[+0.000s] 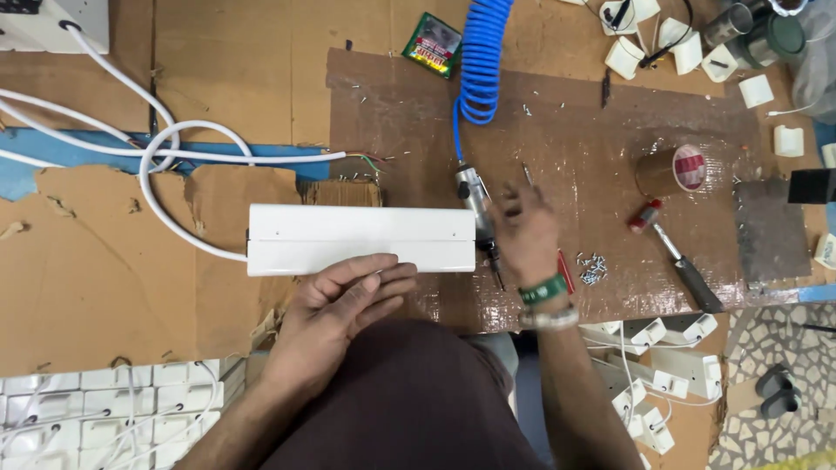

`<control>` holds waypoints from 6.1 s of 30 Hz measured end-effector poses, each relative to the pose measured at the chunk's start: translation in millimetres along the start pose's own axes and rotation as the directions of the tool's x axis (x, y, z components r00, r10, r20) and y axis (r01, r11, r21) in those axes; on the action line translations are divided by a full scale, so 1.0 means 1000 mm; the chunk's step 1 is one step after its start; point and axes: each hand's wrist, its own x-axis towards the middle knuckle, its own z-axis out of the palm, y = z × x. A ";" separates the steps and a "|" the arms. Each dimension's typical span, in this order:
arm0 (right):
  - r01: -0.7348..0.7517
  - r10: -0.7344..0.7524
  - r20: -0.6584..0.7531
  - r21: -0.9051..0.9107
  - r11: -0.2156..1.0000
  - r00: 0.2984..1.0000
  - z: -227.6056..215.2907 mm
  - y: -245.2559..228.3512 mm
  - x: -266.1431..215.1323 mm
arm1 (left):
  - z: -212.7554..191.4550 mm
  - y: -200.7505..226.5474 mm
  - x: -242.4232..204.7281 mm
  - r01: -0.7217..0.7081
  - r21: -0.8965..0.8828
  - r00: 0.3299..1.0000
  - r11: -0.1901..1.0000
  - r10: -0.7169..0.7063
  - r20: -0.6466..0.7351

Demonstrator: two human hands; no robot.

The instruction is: The person fits a small white end cap onto the end of a long white enclosure box and drives screws to secure it, first using a red-handled screwdriver and then a pneumatic screwdriver. They reposition the box on the workbench and continue driving screws into the assembly.

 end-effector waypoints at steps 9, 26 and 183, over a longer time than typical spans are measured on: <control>0.067 -0.062 0.025 -0.286 0.956 0.998 0.070 0.077 -0.026 | -0.006 -0.010 0.004 -0.080 0.330 0.997 0.941 0.076 0.027; -0.155 0.131 0.182 0.968 -0.198 0.974 -0.083 -0.086 -0.017 | 0.015 -0.019 0.030 0.027 0.155 0.986 0.988 -0.051 0.159; -0.354 0.351 0.063 0.052 0.934 0.934 -0.020 0.193 -0.050 | 0.045 -0.006 0.118 -0.738 0.638 0.646 0.220 0.503 0.574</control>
